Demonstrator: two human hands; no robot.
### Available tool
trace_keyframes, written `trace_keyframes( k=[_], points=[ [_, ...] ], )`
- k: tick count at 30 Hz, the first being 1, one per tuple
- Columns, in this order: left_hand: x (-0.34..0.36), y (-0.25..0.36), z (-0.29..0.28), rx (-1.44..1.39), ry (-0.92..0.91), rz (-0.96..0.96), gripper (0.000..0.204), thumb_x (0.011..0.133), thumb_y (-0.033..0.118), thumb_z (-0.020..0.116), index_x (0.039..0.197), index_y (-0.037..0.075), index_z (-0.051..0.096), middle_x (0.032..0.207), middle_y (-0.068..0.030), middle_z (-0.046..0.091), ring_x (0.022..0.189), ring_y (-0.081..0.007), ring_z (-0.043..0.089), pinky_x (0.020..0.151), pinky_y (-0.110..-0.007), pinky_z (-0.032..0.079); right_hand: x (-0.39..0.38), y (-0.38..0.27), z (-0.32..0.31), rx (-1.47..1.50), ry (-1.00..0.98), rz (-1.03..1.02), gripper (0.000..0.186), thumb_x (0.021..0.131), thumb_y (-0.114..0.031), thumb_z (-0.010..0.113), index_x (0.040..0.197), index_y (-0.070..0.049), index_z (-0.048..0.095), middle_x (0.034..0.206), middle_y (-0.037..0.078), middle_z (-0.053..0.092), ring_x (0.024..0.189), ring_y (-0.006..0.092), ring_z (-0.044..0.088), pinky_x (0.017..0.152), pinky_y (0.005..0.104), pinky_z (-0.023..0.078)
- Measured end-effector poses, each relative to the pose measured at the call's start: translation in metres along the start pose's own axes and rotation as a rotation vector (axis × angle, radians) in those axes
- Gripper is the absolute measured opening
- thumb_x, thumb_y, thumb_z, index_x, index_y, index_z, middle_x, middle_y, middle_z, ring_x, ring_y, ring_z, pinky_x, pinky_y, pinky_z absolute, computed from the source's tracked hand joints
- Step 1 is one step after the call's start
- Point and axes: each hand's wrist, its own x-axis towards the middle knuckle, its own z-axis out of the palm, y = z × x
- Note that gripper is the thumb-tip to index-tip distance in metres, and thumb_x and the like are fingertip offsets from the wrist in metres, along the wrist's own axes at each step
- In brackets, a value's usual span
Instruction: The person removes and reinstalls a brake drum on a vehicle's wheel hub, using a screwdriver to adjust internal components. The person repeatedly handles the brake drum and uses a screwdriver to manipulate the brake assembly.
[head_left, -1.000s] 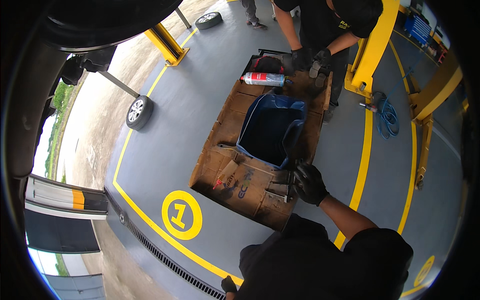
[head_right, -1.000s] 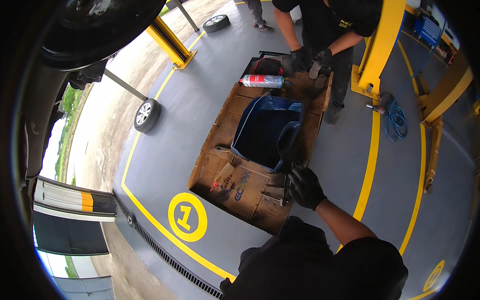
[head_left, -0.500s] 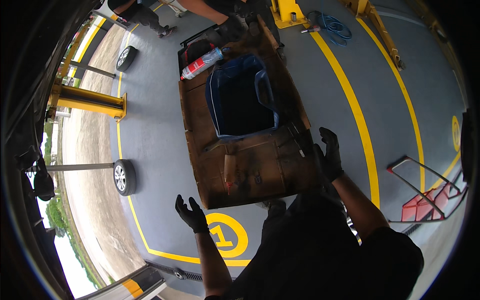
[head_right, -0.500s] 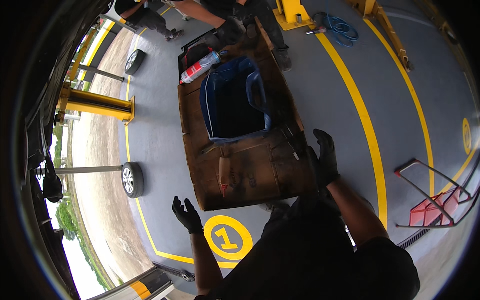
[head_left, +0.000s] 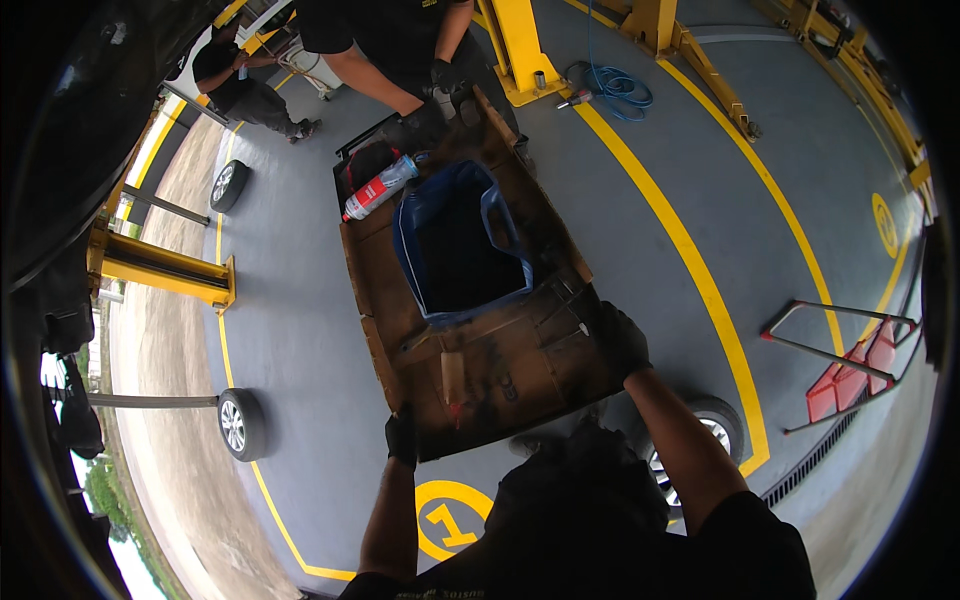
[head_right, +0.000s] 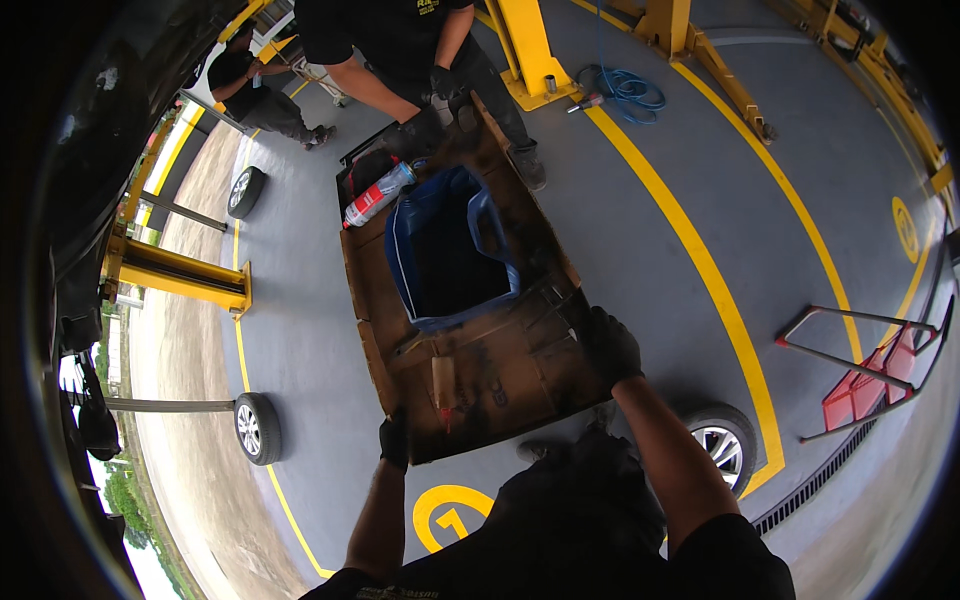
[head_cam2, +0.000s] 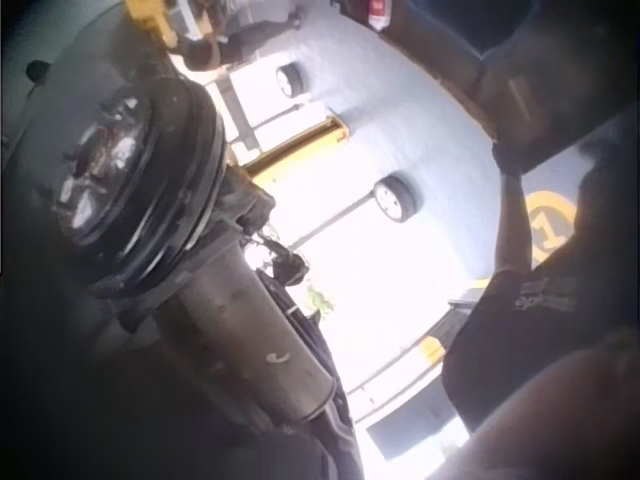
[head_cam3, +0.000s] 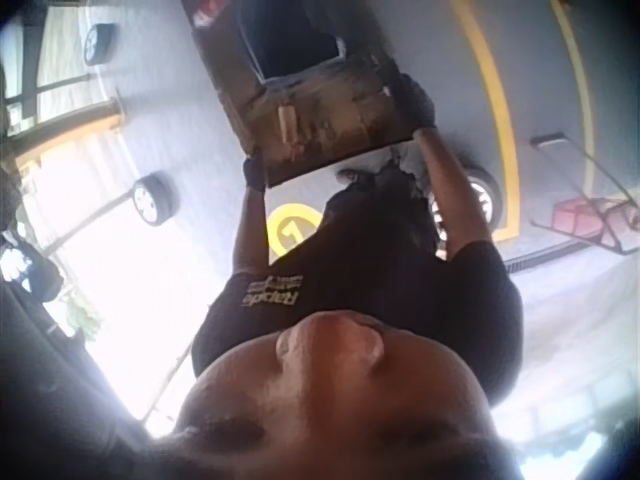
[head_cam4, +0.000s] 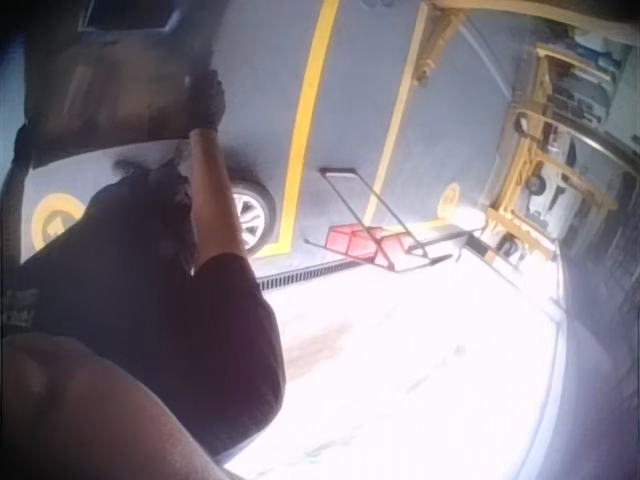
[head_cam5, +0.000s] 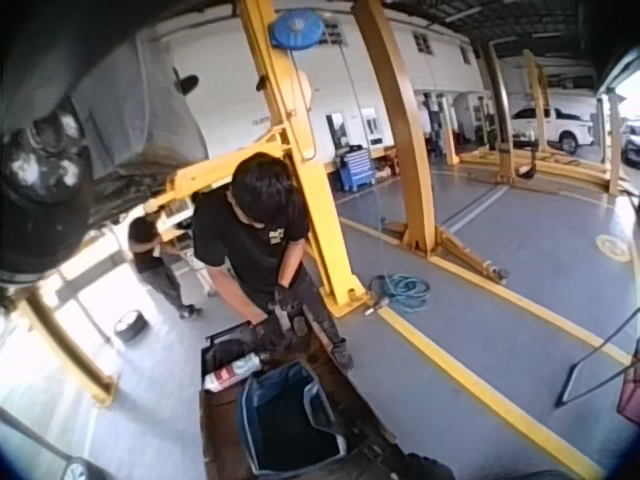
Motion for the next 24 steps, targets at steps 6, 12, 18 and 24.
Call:
trace_keyframes(
  k=[6,12,18,24],
  points=[
    [-0.009,0.027,0.007,0.015,0.115,-0.043,0.066,0.106,0.057,0.057,0.119,-0.005,0.074,0.107,-0.0252,0.078,0.097,-0.0397,0.075,0.082,-0.048,0.057,0.003,-0.01,-0.013,-0.026,-0.053,0.035,0.025,0.104,-0.026,0.054,0.118,-0.006,0.059,0.111,0.018,0.065,0.104,0.0389,0.07,0.089,0.0523,0.059],
    [-0.002,0.013,0.006,0.109,0.15,0.018,0.07,0.104,0.061,0.057,0.118,-0.005,0.075,0.106,-0.0267,0.078,0.099,-0.0429,0.076,0.084,-0.051,0.059,0.002,-0.02,-0.03,0.01,-0.062,0.015,0.026,0.104,-0.025,0.054,0.121,-0.005,0.057,0.114,0.018,0.065,0.103,0.0402,0.07,0.087,0.0532,0.06],
    [-0.007,0.02,0.008,0.082,0.165,0.038,0.067,0.104,0.059,0.054,0.115,-0.004,0.076,0.105,-0.0278,0.078,0.101,-0.044,0.075,0.085,-0.052,0.059,0.003,-0.01,-0.015,0.045,-0.042,-0.005,0.028,0.104,-0.027,0.054,0.124,-0.007,0.056,0.114,0.019,0.064,0.103,0.0433,0.069,0.086,0.0551,0.059],
    [-0.001,0.008,0.008,0.09,0.135,0.018,0.065,0.104,0.059,0.052,0.11,-0.001,0.077,0.101,-0.0255,0.078,0.1,-0.044,0.076,0.084,-0.053,0.059,0.002,-0.004,-0.012,0.027,-0.049,-0.013,0.026,0.105,-0.025,0.053,0.124,-0.007,0.056,0.117,0.02,0.063,0.104,0.0442,0.068,0.088,0.0557,0.057]
  ],
)
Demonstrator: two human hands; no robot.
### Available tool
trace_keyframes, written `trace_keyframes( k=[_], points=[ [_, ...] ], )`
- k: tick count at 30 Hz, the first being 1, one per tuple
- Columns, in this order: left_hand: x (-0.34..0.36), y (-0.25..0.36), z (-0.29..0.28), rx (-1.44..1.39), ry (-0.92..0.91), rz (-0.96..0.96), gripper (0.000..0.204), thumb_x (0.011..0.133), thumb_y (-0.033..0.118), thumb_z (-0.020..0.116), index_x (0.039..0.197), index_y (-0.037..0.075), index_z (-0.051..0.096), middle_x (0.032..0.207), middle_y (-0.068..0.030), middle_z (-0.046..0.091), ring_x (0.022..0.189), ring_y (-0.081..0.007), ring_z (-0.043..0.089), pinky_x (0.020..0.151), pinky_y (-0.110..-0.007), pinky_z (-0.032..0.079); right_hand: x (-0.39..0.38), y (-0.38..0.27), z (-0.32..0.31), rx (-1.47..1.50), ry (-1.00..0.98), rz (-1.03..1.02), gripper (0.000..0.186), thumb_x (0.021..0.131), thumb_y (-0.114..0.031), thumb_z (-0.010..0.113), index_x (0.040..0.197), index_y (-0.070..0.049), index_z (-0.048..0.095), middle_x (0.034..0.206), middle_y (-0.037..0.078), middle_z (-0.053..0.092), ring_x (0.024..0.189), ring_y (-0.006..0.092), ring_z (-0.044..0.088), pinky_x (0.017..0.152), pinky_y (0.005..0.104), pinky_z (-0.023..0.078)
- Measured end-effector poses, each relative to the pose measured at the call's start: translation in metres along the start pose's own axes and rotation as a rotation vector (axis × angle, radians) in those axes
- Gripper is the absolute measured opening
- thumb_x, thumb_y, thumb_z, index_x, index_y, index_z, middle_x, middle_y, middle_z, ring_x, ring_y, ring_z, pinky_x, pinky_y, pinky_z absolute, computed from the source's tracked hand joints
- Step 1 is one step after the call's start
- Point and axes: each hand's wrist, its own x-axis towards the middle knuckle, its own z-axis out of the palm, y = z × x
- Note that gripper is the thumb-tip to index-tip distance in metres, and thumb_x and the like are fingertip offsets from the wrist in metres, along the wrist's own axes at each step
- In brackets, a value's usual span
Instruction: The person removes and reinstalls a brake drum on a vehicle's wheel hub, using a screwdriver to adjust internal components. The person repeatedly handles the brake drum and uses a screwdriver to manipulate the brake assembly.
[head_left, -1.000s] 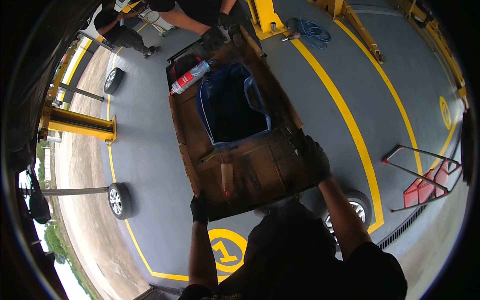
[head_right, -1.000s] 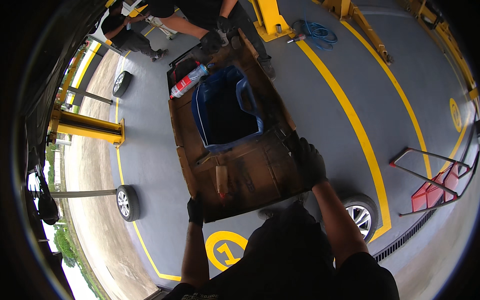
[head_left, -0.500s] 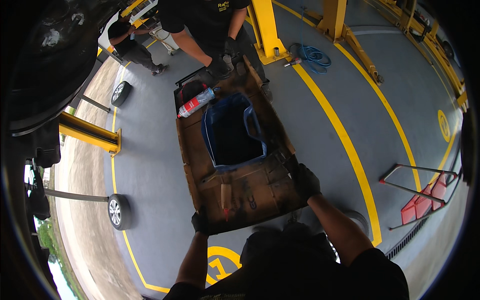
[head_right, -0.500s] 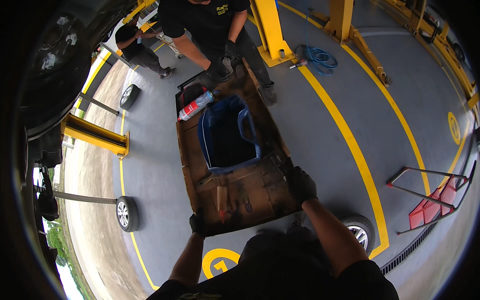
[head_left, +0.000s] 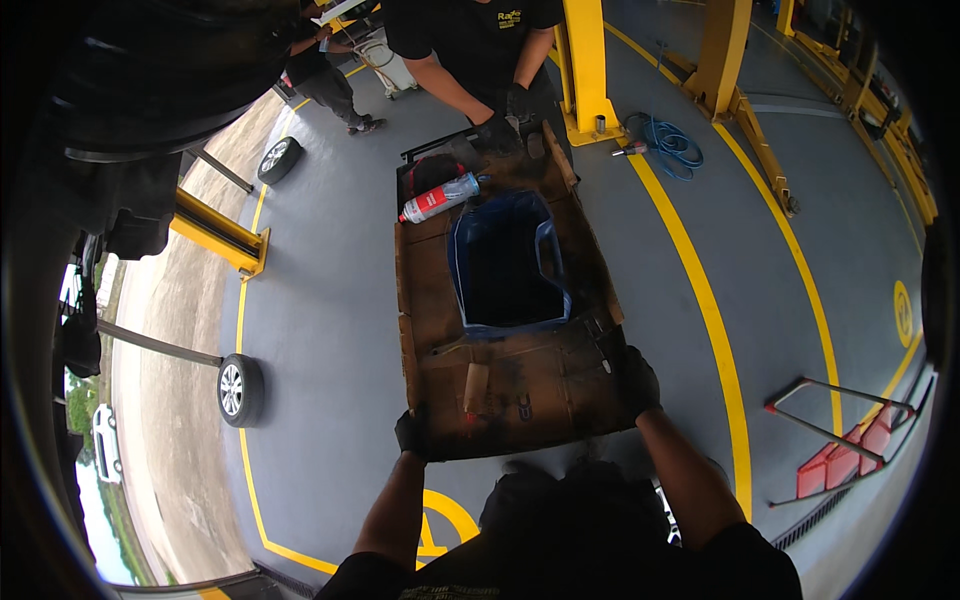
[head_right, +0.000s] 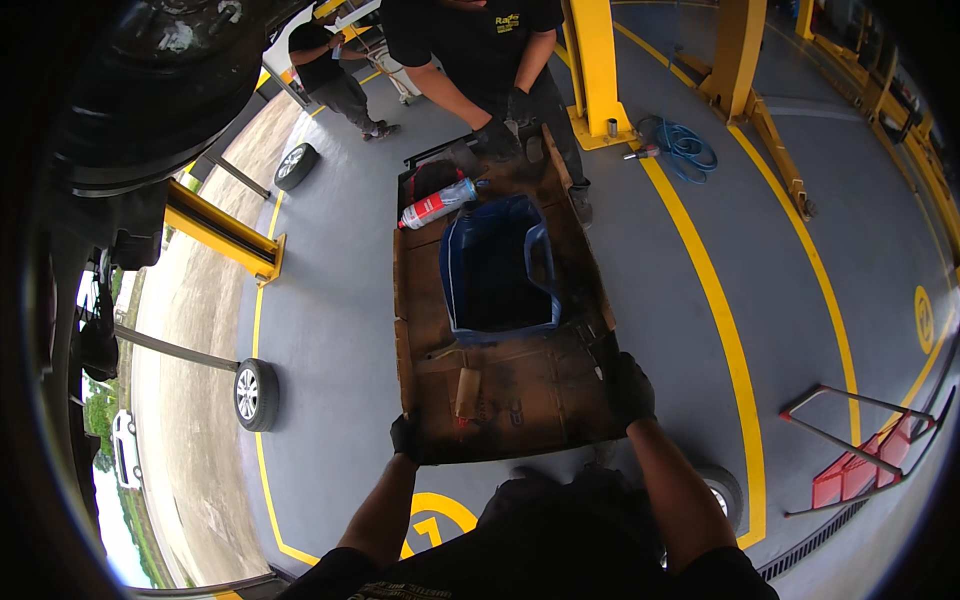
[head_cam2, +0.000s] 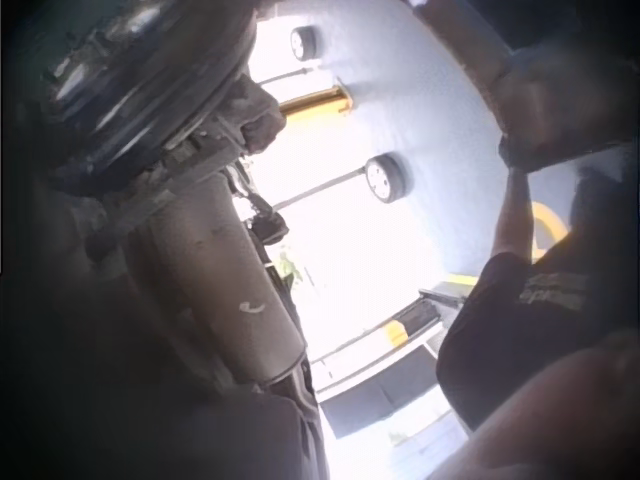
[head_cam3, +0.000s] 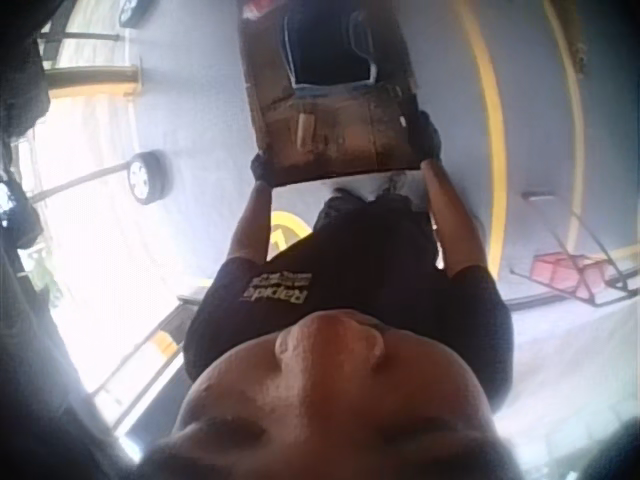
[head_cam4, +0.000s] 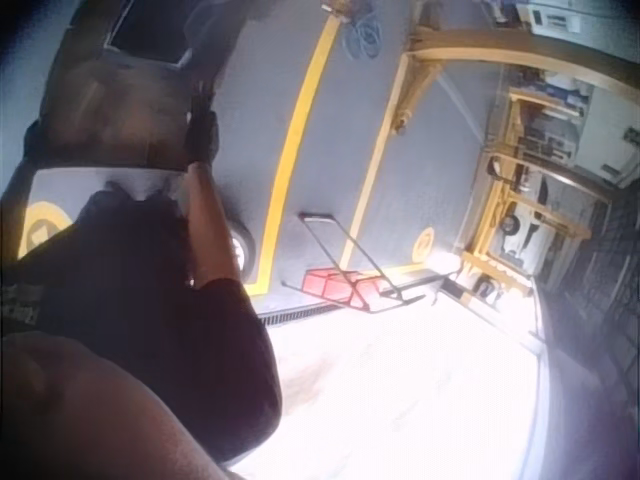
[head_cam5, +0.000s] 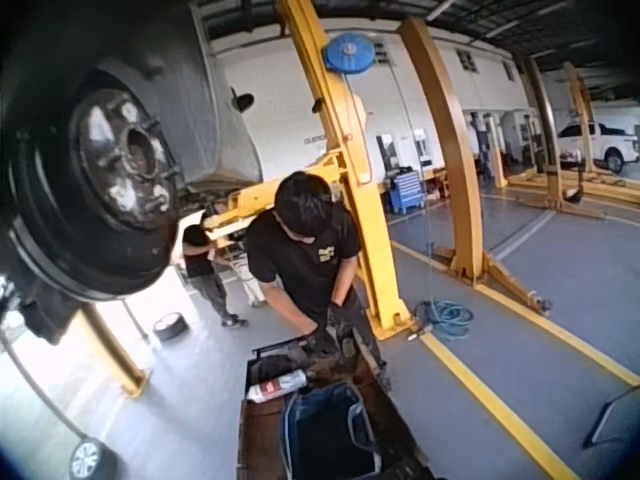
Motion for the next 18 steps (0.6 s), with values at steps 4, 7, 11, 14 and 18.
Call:
trace_keyframes(
  k=[4,7,11,14,18],
  points=[
    [-0.004,0.009,-0.005,0.086,0.02,0.009,0.066,0.103,0.061,0.053,0.11,-0.001,0.077,0.102,-0.0263,0.078,0.101,-0.0446,0.075,0.085,-0.053,0.059,0.0,0.016,0.017,0.117,0.061,0.016,0.025,0.105,-0.023,0.053,0.124,-0.007,0.057,0.115,0.021,0.064,0.104,0.0453,0.068,0.088,0.0562,0.056],
    [-0.008,0.013,-0.005,0.08,0.03,0.007,0.066,0.103,0.06,0.054,0.11,-0.001,0.077,0.102,-0.0263,0.078,0.101,-0.0446,0.075,0.085,-0.053,0.059,0.0,0.014,0.019,0.144,0.064,0.091,0.025,0.105,-0.024,0.053,0.123,-0.008,0.057,0.111,0.022,0.065,0.103,0.0467,0.068,0.089,0.0571,0.056],
    [-0.011,0.019,-0.008,0.094,0.015,0.01,0.068,0.102,0.062,0.053,0.11,-0.001,0.077,0.102,-0.0261,0.078,0.101,-0.0442,0.076,0.085,-0.053,0.059,0.0,0.009,0.011,-0.002,0.062,-0.01,0.03,0.106,-0.033,0.054,0.122,-0.007,0.056,0.113,0.021,0.065,0.101,0.0441,0.07,0.085,0.0554,0.058],
    [-0.019,0.036,-0.013,0.013,0.002,0.011,0.072,0.102,0.065,0.051,0.109,-0.001,0.078,0.101,-0.026,0.078,0.101,-0.0438,0.076,0.086,-0.054,0.058,0.002,0.006,0.008,-0.036,0.053,-0.021,0.03,0.106,-0.032,0.055,0.122,-0.007,0.056,0.112,0.021,0.065,0.099,0.0438,0.07,0.084,0.0552,0.059],
    [0.001,0.009,-0.006,0.138,0.021,0.009,0.07,0.101,0.064,0.052,0.108,-0.001,0.078,0.101,-0.025,0.078,0.101,-0.0426,0.076,0.085,-0.054,0.059,0.002,0.007,0.013,-0.003,0.053,0.0,0.029,0.105,-0.031,0.056,0.122,-0.008,0.056,0.112,0.021,0.065,0.098,0.0446,0.07,0.084,0.0561,0.059]
  ],
)
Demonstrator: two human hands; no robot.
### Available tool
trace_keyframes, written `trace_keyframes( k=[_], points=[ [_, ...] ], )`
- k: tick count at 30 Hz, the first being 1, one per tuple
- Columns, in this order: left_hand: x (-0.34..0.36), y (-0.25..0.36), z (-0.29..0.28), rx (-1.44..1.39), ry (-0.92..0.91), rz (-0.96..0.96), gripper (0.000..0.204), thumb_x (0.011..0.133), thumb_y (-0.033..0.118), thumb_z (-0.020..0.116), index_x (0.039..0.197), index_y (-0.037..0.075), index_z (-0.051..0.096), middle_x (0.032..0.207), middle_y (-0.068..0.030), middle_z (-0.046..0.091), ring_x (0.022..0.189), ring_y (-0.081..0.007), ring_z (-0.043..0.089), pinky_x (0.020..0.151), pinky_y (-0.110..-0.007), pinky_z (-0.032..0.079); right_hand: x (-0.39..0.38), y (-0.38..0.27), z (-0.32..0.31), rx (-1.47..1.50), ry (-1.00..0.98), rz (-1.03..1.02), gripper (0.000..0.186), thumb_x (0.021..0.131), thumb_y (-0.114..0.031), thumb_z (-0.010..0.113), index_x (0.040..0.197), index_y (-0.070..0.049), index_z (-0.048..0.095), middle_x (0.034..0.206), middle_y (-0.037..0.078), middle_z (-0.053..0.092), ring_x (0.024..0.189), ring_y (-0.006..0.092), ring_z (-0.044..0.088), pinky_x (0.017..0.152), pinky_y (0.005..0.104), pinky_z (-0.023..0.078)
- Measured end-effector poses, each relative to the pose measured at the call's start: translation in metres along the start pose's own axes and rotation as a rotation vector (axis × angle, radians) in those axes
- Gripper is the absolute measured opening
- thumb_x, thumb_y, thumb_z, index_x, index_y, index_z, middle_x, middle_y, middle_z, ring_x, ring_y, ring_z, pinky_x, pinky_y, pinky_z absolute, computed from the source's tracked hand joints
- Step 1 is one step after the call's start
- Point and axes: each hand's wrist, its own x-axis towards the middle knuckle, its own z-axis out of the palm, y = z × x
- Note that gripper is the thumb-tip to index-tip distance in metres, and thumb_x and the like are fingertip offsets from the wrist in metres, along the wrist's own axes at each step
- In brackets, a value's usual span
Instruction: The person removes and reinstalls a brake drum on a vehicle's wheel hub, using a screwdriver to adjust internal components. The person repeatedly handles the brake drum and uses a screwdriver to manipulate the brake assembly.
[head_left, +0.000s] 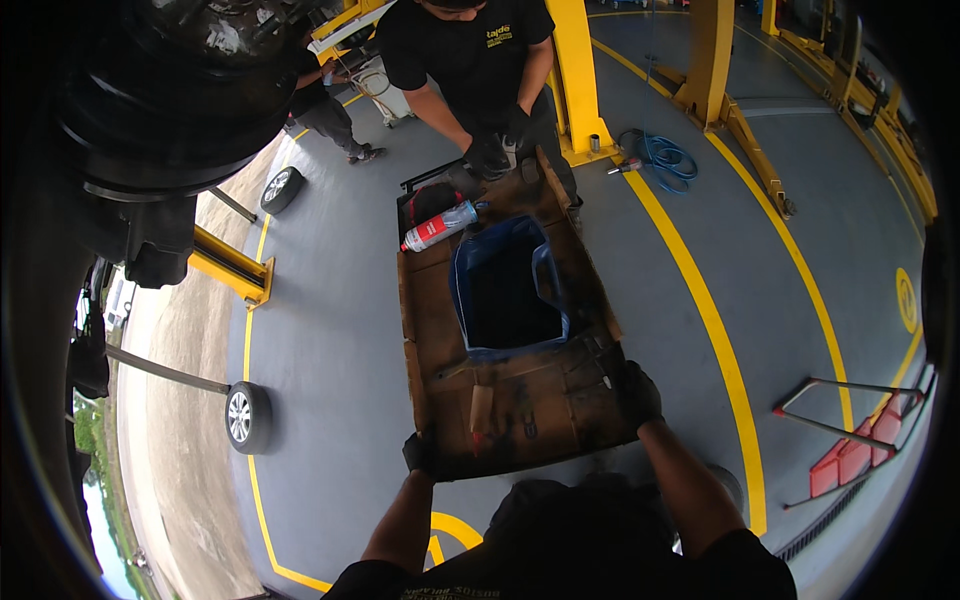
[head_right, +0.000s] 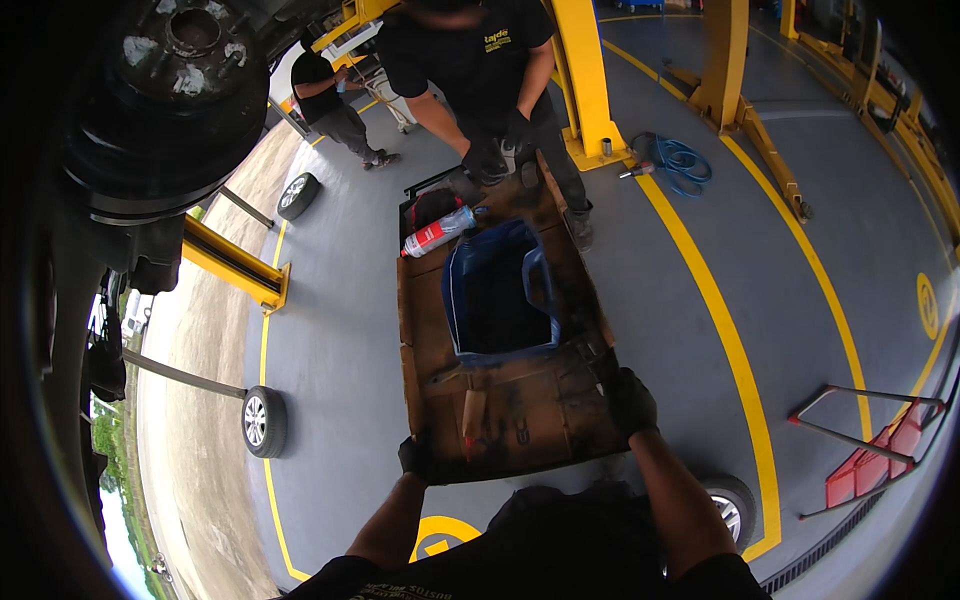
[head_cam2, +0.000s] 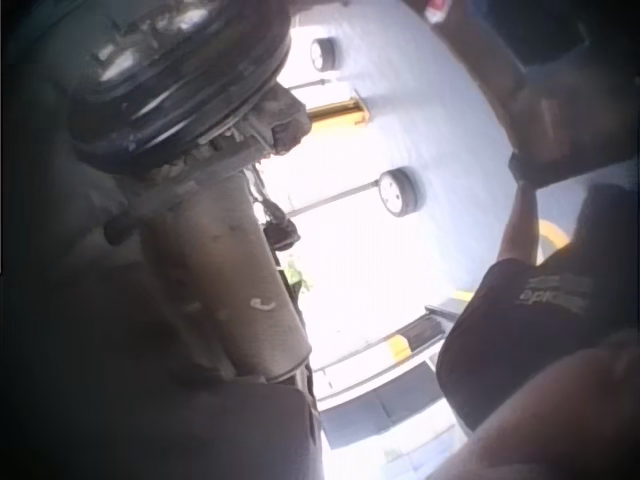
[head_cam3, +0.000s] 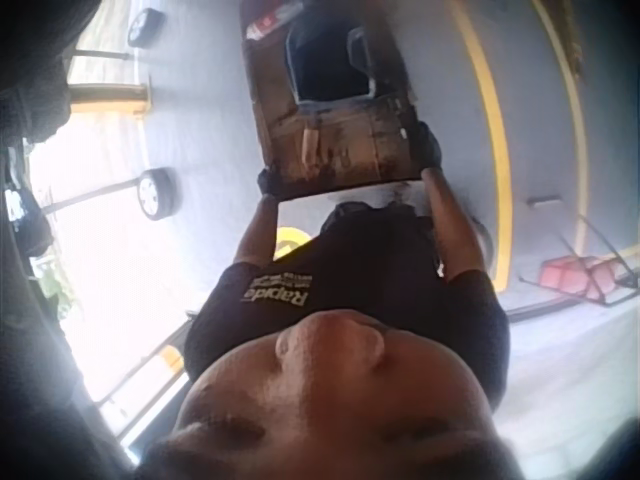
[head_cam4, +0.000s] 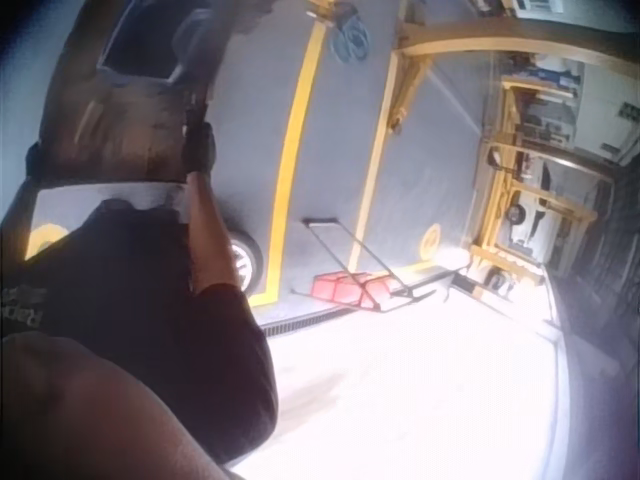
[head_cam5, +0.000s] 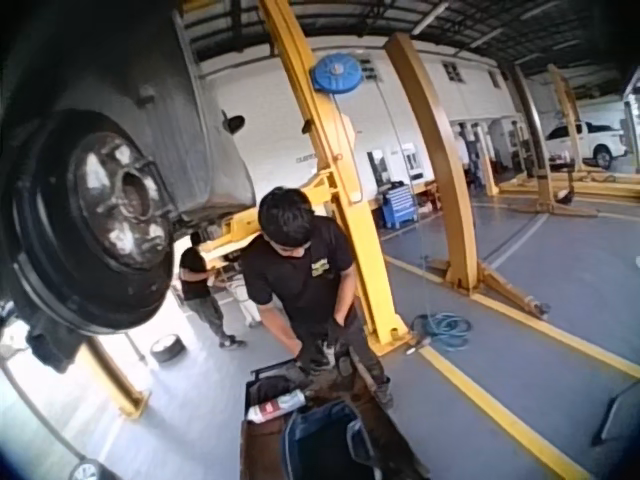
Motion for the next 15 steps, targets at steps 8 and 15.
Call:
trace_keyframes(
  k=[8,15],
  points=[
    [0.013,-0.014,0.011,-0.109,-0.03,0.026,0.067,0.103,0.06,0.052,0.107,-0.001,0.078,0.102,-0.0271,0.078,0.1,-0.0434,0.076,0.084,-0.055,0.059,-0.004,0.002,-0.004,0.162,-0.099,0.184,0.035,0.106,-0.034,0.052,0.124,-0.005,0.059,0.118,0.027,0.07,0.11,0.0485,0.069,0.093,0.0576,0.056],
    [0.028,-0.026,0.016,-0.283,-0.074,0.058,0.063,0.105,0.056,0.056,0.114,-0.003,0.075,0.102,-0.0238,0.078,0.096,-0.039,0.076,0.082,-0.05,0.059,-0.007,-0.001,-0.005,0.354,-0.137,0.294,0.054,0.108,-0.047,0.04,0.13,-0.002,0.06,0.131,0.031,0.068,0.123,0.0516,0.063,0.104,0.0566,0.051]
  ],
)
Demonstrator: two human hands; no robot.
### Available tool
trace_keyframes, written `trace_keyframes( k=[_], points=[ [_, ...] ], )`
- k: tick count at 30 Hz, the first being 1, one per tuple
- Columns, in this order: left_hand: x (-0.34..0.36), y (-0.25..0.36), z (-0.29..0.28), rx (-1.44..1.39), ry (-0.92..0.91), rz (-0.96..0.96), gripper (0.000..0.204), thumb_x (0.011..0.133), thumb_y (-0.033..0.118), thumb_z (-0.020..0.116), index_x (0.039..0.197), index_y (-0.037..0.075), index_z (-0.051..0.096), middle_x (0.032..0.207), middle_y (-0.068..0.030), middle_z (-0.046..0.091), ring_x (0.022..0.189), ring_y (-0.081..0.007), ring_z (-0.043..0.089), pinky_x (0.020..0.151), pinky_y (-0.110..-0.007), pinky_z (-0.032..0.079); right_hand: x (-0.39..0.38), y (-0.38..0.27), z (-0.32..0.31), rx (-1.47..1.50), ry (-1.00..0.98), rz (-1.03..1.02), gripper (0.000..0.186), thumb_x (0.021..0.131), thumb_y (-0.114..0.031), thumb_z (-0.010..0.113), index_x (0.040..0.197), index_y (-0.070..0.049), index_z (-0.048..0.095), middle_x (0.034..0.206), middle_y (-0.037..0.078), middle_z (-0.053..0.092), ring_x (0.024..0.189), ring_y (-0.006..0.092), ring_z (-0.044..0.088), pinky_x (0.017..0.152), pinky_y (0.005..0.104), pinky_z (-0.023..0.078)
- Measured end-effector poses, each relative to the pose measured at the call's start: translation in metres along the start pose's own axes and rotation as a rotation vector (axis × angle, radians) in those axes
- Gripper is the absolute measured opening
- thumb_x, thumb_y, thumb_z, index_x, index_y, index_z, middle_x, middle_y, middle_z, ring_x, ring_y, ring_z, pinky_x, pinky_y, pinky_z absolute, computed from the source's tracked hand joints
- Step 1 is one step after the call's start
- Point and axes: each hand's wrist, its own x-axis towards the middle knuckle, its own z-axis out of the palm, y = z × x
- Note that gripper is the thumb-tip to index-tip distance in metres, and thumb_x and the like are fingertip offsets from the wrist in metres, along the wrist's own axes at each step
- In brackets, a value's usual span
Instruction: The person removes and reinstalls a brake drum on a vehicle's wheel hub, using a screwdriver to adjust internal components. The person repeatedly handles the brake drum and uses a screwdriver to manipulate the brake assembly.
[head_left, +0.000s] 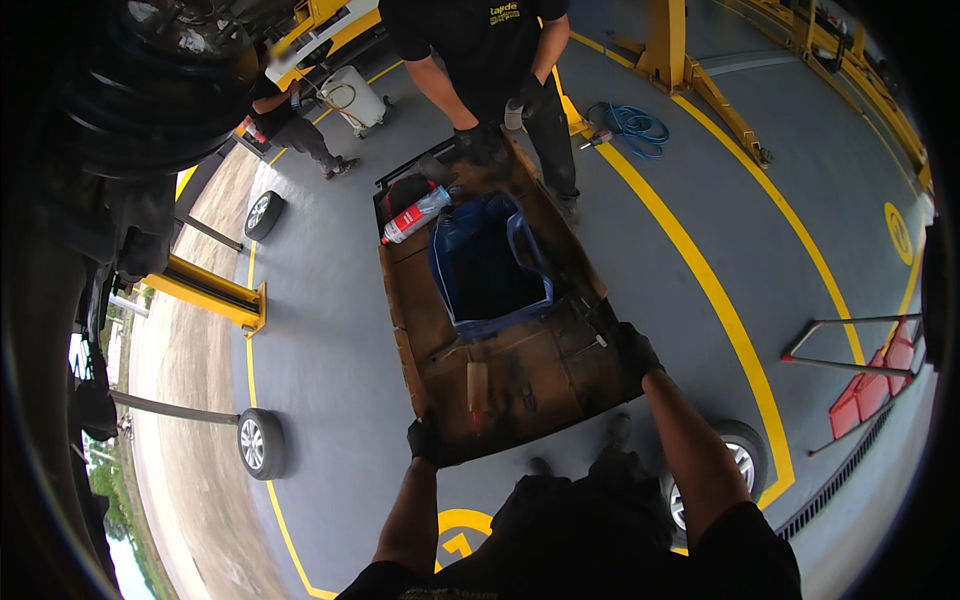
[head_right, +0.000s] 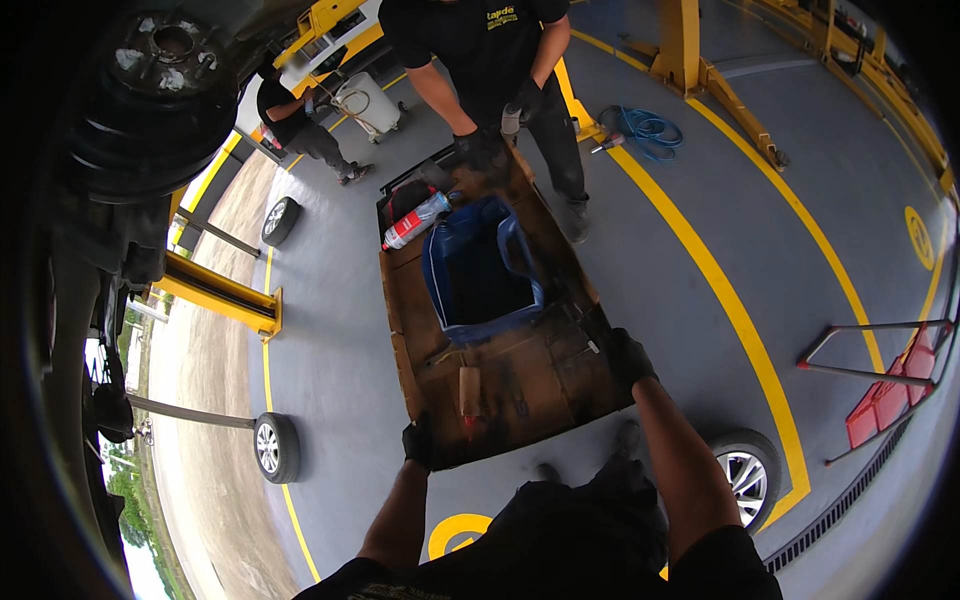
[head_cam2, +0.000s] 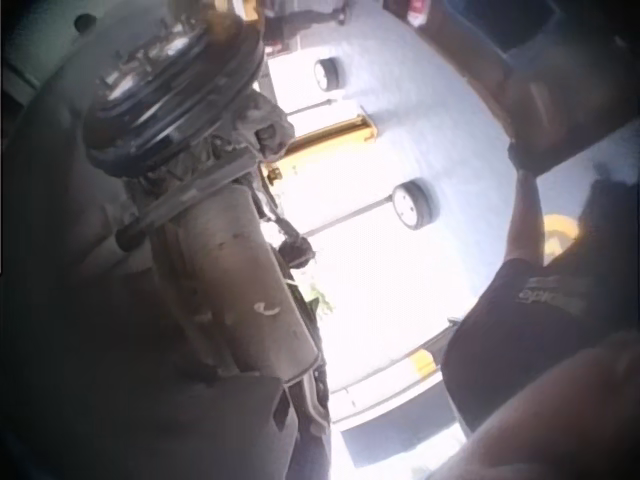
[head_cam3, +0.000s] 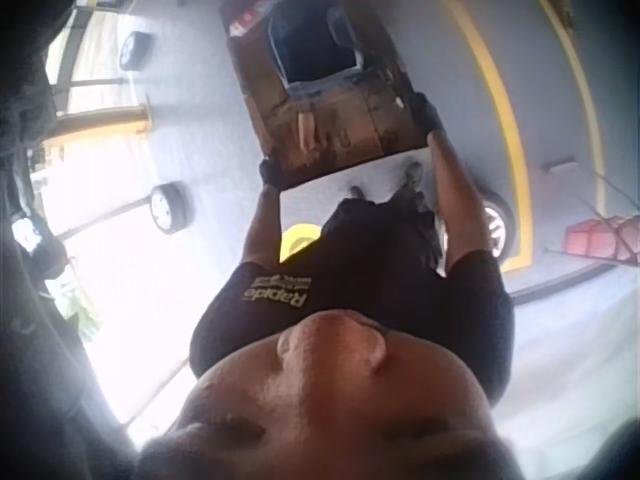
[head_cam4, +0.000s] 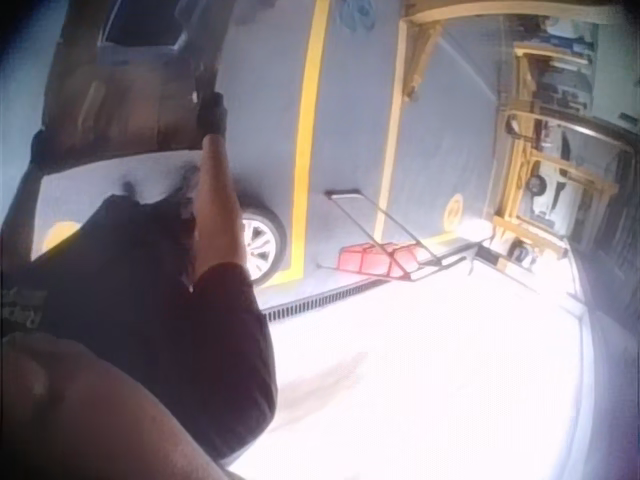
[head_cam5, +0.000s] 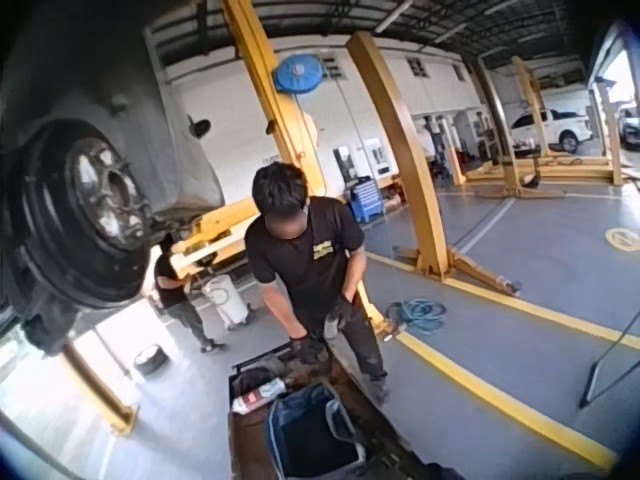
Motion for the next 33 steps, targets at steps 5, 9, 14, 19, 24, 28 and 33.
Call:
trace_keyframes(
  k=[5,9,14,19,24,28,33],
  points=[
    [0.001,0.013,-0.013,0.034,-0.172,-0.009,0.066,0.108,0.056,0.056,0.126,-0.006,0.07,0.102,-0.0146,0.077,0.091,-0.0258,0.071,0.08,-0.041,0.056,0.012,0.018,0.017,0.019,0.026,0.001,0.062,0.108,-0.055,0.038,0.13,-0.002,0.062,0.131,0.032,0.067,0.128,0.0518,0.06,0.108,0.0549,0.049],
    [-0.007,0.017,-0.018,-0.114,-0.19,-0.009,0.067,0.108,0.056,0.057,0.131,-0.005,0.068,0.098,-0.0083,0.073,0.084,-0.0181,0.064,0.074,-0.037,0.053,0.0,0.006,0.014,0.078,0.062,0.045,0.066,0.108,-0.057,0.035,0.13,-0.001,0.063,0.132,0.032,0.067,0.128,0.052,0.059,0.109,0.0546,0.048],
    [-0.023,0.036,-0.026,-0.053,-0.218,-0.035,0.064,0.108,0.058,0.057,0.127,-0.002,0.07,0.094,-0.0068,0.072,0.08,-0.017,0.063,0.071,-0.037,0.051,0.01,0.019,0.023,-0.019,0.071,0.002,0.068,0.109,-0.057,0.033,0.129,0.0,0.065,0.133,0.032,0.066,0.13,0.051,0.058,0.109,0.0537,0.048],
    [-0.038,0.035,-0.015,-0.006,-0.121,-0.011,0.065,0.105,0.065,0.055,0.11,0.002,0.072,0.074,-0.002,0.059,0.064,-0.0141,0.055,0.058,-0.035,0.042,0.031,0.028,0.023,-0.008,0.101,-0.01,0.06,0.109,-0.049,0.036,0.125,0.0,0.067,0.133,0.031,0.067,0.131,0.0495,0.058,0.109,0.052,0.048],
    [-0.06,-0.012,0.004,-0.148,-0.023,0.009,0.068,0.104,0.066,0.055,0.11,0.001,0.074,0.074,-0.0041,0.063,0.064,-0.0147,0.059,0.057,-0.036,0.044,0.053,0.05,0.024,-0.04,0.051,-0.193,0.063,0.108,-0.052,0.037,0.128,0.0,0.065,0.132,0.032,0.067,0.129,0.0517,0.059,0.105,0.0533,0.05],
    [-0.106,-0.003,0.017,-0.053,-0.002,-0.019,0.075,0.104,0.067,0.052,0.119,-0.004,0.072,0.092,-0.0142,0.076,0.084,-0.0261,0.072,0.074,-0.042,0.055,0.096,0.084,0.016,-0.095,-0.055,-0.387,0.065,0.109,-0.054,0.036,0.126,0.001,0.067,0.131,0.029,0.068,0.126,0.0468,0.063,0.102,0.0491,0.051],
    [-0.169,0.02,0.03,0.001,0.096,-0.049,0.08,0.106,0.069,0.041,0.12,-0.003,0.071,0.109,-0.0269,0.076,0.106,-0.0433,0.073,0.093,-0.048,0.056,0.145,0.112,0.022,-0.01,-0.159,-0.435,0.06,0.113,-0.047,0.033,0.13,0.001,0.064,0.125,0.024,0.07,0.118,0.0397,0.066,0.099,0.0459,0.052]
  ],
)
